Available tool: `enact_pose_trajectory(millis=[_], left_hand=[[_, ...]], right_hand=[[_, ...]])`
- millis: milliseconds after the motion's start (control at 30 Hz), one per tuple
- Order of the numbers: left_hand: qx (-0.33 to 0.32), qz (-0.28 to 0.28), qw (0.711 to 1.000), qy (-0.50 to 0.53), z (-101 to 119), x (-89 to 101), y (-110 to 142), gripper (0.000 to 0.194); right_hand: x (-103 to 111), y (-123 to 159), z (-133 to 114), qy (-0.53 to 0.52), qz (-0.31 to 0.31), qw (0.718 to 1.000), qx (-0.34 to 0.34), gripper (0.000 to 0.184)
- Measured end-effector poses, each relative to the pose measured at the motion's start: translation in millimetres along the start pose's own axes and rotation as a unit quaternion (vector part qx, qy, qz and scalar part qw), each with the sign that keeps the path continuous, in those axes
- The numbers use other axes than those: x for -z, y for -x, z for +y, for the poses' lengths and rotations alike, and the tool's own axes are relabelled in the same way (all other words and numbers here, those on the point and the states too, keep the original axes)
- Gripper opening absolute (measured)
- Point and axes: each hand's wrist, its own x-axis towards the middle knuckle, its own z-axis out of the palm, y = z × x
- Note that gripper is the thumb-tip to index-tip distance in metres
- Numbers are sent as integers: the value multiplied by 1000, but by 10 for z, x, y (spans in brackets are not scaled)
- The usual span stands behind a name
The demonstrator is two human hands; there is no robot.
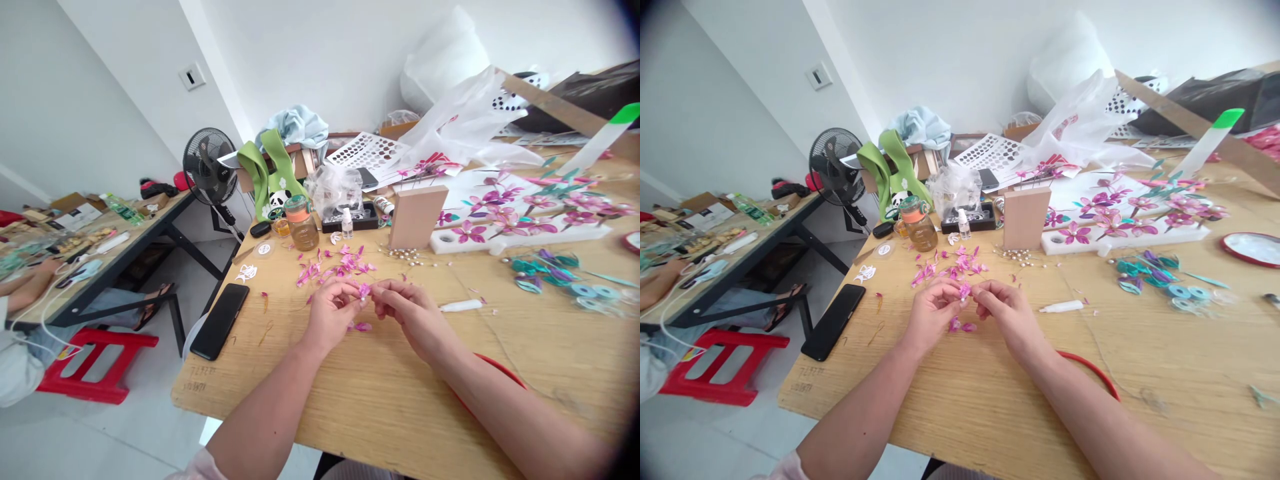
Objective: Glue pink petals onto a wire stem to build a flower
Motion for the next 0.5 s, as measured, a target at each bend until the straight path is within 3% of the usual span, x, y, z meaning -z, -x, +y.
enact_pose_trajectory(millis=[500], left_hand=[[-10,-4,999,-37,15,-33,19,9]], right_hand=[[-26,-14,1,-46,-6,999,-6,21]])
